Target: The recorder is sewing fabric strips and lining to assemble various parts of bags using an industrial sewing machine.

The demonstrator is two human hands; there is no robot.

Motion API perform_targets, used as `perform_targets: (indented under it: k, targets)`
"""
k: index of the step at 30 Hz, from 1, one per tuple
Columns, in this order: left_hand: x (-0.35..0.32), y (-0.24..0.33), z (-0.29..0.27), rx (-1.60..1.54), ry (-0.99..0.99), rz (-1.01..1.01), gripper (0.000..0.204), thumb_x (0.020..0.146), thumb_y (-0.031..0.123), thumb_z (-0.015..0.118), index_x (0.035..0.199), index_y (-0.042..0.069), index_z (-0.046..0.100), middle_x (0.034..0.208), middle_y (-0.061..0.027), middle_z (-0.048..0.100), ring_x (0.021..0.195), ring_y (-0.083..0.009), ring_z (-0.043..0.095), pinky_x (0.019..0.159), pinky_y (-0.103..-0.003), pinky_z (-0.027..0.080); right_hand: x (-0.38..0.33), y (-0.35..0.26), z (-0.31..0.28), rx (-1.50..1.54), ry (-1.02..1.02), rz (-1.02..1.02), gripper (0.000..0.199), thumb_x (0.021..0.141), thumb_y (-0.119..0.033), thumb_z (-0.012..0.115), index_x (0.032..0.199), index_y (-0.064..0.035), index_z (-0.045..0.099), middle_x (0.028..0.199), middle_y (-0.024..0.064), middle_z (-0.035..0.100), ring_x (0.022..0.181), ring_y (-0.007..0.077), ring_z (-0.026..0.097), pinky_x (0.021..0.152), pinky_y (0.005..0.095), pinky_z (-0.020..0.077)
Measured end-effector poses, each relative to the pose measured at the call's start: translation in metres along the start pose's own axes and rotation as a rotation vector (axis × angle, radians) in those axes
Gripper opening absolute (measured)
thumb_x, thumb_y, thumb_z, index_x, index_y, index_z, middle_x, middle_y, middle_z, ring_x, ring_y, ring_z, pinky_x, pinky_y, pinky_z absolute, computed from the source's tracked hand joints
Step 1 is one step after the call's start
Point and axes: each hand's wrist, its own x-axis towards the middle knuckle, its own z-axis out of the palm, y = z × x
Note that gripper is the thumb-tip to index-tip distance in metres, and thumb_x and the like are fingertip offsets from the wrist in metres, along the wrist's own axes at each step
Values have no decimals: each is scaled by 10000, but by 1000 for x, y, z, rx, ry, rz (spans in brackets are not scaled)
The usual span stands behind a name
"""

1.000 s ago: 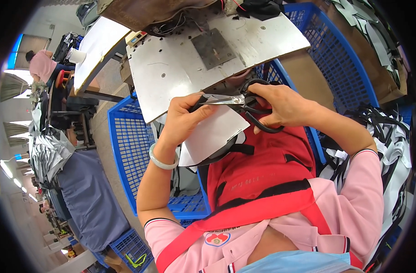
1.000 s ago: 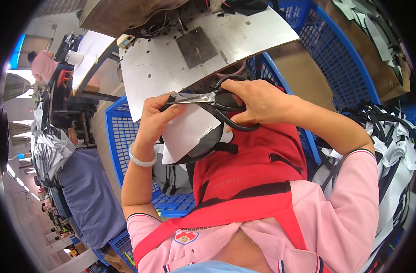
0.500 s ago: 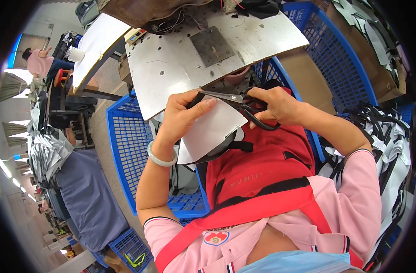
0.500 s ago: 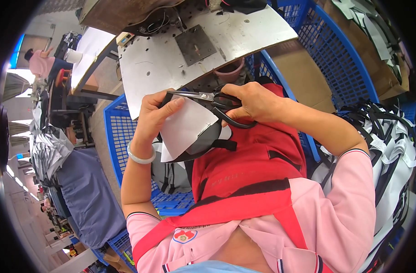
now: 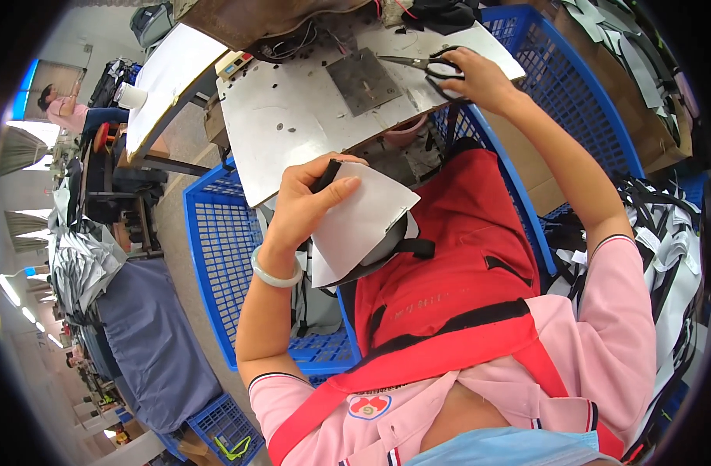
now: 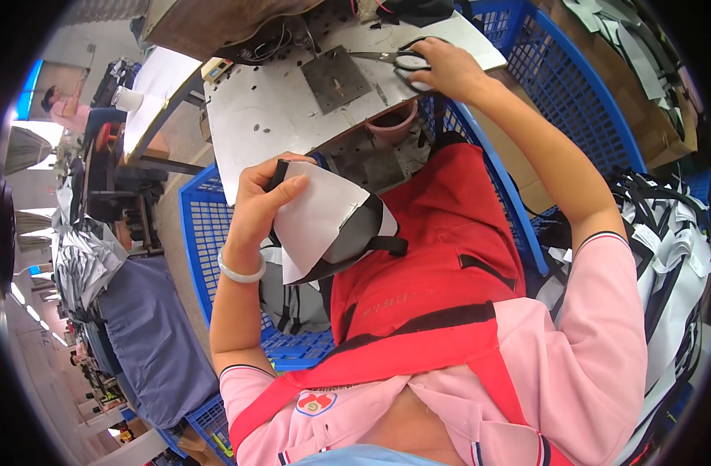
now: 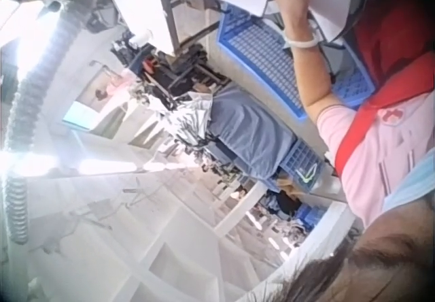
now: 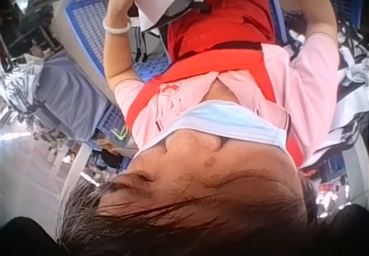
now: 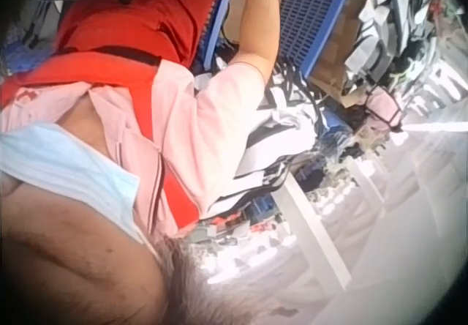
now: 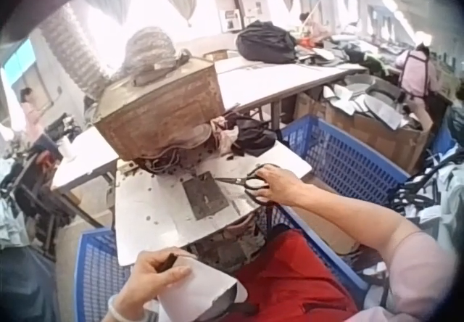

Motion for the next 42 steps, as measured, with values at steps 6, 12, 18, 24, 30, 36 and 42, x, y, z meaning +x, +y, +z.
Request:
perform_targets:
  k: [6,12,18,24,30,36,42]
  targets:
    - [-5,-4,-2,-38,17,-7,235,850,171,738,1002,-3,695,827,6,658,742,-66,572,672,-219,466,10,26,15,-24,24,145,439,806,-271,708,1157,-27,604,1068,167,649,966,315,634,843,372,492]
    - [-11,-10,-2,-3,128,1,225,834,182,760,948,-5,706,786,13,644,708,-64,560,638,-209,449,-39,-69,-15,722,-256,153,349,783,-221,722,1028,-3,601,814,84,613,749,178,570,707,316,475]
    - [-10,-14,-3,-18,127,63,203,830,138,759,948,-16,700,780,24,601,671,-47,489,595,-198,380,-87,-120,-42,661,-532,-77,801,667,-478,820,1180,19,458,983,175,581,897,359,607,750,415,487]
    - [-12,-13,-1,23,76,97,176,838,107,741,942,-27,695,801,18,598,679,-43,475,595,-193,362,-82,-124,-40,606,-556,-58,769,663,-489,821,1128,21,482,920,176,596,852,363,621,715,422,487]
    - [-12,-11,1,41,86,101,175,842,104,734,944,-32,694,804,9,611,671,-46,478,591,-195,367,-89,-130,-29,571,-458,-95,763,601,-477,858,1083,-12,493,665,140,513,636,364,559,581,411,439]
    - [-14,-10,2,74,113,84,175,842,106,734,937,-36,692,794,8,611,670,-49,482,588,-196,367,-88,-127,-27,615,-455,-82,773,598,-502,850,1096,-21,507,656,124,526,632,363,575,575,412,440]
    - [-14,-11,3,71,80,140,169,850,120,733,921,-28,691,763,22,594,653,-47,473,578,-197,357,-87,-128,-31,588,-396,-106,759,586,-487,860,1087,-26,525,655,113,532,602,325,572,564,388,441]
